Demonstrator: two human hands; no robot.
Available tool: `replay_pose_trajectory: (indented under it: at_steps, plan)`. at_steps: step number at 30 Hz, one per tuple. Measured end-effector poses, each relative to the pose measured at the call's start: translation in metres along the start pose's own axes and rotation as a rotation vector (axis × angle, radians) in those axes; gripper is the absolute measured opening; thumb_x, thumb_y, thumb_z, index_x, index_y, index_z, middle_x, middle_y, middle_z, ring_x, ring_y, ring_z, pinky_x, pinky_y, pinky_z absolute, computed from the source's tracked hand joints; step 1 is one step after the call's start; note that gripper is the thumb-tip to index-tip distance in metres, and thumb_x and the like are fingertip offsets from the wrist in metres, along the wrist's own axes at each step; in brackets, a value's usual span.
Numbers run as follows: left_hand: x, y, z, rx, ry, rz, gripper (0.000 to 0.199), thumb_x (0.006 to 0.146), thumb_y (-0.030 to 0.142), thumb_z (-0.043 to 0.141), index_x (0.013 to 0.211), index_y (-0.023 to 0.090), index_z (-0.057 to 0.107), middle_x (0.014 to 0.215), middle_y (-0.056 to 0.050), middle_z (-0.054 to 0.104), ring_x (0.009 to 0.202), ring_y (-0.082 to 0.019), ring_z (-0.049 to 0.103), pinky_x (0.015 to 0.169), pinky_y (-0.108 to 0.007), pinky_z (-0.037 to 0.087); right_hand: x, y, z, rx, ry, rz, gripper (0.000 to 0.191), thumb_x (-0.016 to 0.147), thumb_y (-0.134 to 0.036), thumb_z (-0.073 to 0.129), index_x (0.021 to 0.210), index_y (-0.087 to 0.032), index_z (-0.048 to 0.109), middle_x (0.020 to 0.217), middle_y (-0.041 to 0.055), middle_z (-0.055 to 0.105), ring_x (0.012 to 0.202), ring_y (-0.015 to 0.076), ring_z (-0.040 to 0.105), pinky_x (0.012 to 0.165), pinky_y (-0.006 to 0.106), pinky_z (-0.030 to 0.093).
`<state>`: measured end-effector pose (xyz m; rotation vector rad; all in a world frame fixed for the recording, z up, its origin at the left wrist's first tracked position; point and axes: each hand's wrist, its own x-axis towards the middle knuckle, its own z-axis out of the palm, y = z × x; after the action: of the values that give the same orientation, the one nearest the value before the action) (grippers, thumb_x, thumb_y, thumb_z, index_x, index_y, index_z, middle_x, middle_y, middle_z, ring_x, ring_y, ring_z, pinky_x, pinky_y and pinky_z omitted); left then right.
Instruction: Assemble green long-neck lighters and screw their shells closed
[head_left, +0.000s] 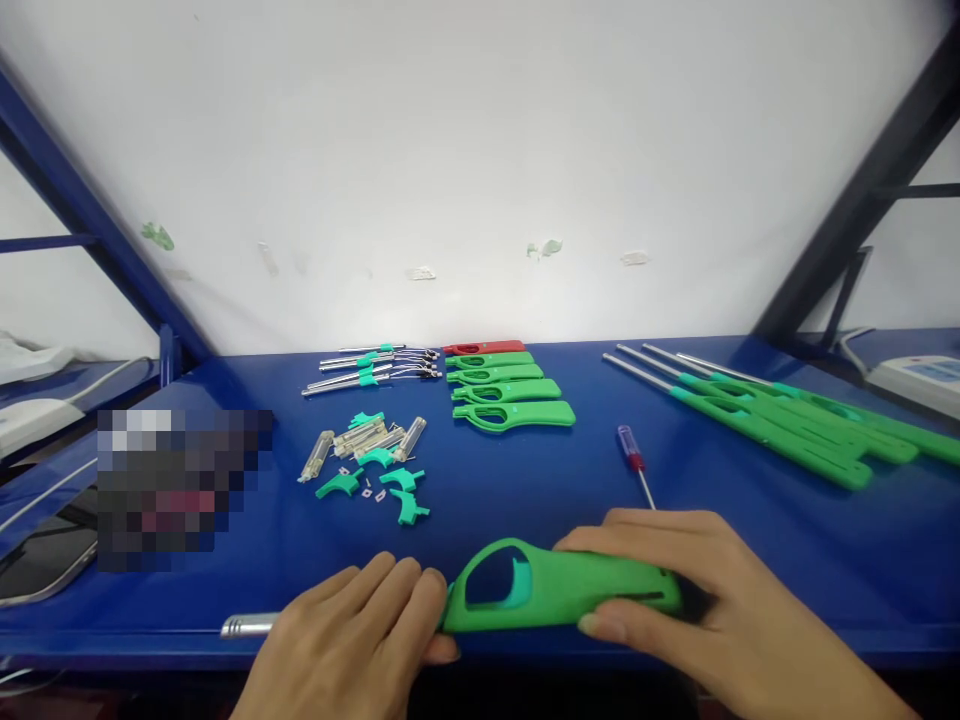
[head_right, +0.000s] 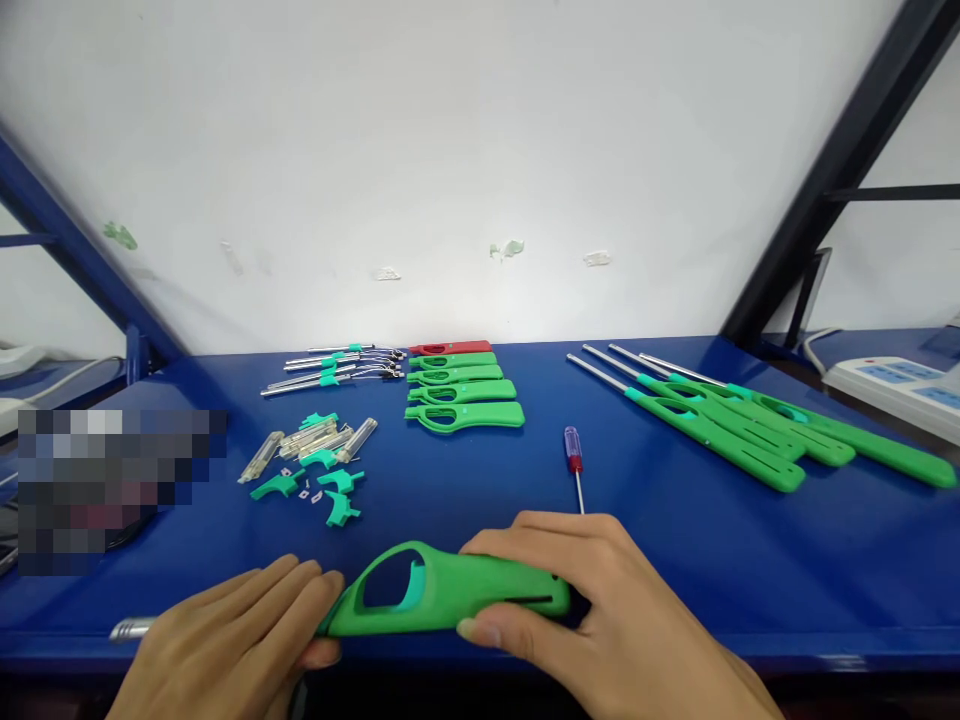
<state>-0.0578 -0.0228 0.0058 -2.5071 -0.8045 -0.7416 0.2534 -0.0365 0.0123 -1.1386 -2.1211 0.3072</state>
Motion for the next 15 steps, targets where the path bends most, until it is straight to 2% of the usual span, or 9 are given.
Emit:
replay_pose_trajectory:
  at_steps: [4,7,11,15]
  plan:
    - [0.008,0.004,-0.004,-0.041,-0.061,-0.035,0.043,0.117,0.013,0.028,0.088,0.025,0.056,0.067,0.003,0.064,0.051,-0.017,0.063,0.047,-0.032,0.048,-0.002,0.003,0.003,0.081,0.099,-0.072,0.020,0.102,-0.038,0.079,0.121,-0.040,0.084,0.102,-0.0036,0.086,0.078,0.0185,0.083,0.073,0.024,0.070]
    - [0.013,0.004,-0.004,-0.076,-0.019,-0.040,0.040,0.115,0.009,0.026,0.088,0.026,0.050,0.066,0.004,0.064,0.051,-0.017,0.064,0.045,-0.032,0.045,-0.002,0.006,0.004,0.067,0.171,-0.175,0.029,0.102,-0.025,0.078,0.128,-0.036,0.082,0.102,-0.0021,0.085,0.079,0.0169,0.083,0.073,0.022,0.070]
    - [0.010,0.000,-0.002,-0.014,0.051,-0.068,0.028,0.123,0.024,0.032,0.112,0.022,0.058,0.073,0.003,0.069,0.056,-0.019,0.069,0.046,-0.033,0.046,0.000,0.011,0.001,-0.014,0.244,-0.211,0.024,0.102,-0.026,0.079,0.124,-0.035,0.082,0.105,-0.0019,0.086,0.085,0.0177,0.084,0.079,0.025,0.071]
    - [0.000,-0.006,0.001,-0.083,-0.002,-0.163,0.021,0.123,0.027,0.038,0.116,0.024,0.059,0.087,0.002,0.074,0.067,-0.018,0.075,0.056,-0.030,0.054,0.002,0.015,0.000,-0.043,0.211,-0.135,0.018,0.104,-0.030,0.077,0.120,-0.036,0.081,0.108,-0.0035,0.086,0.088,0.0172,0.085,0.081,0.025,0.070]
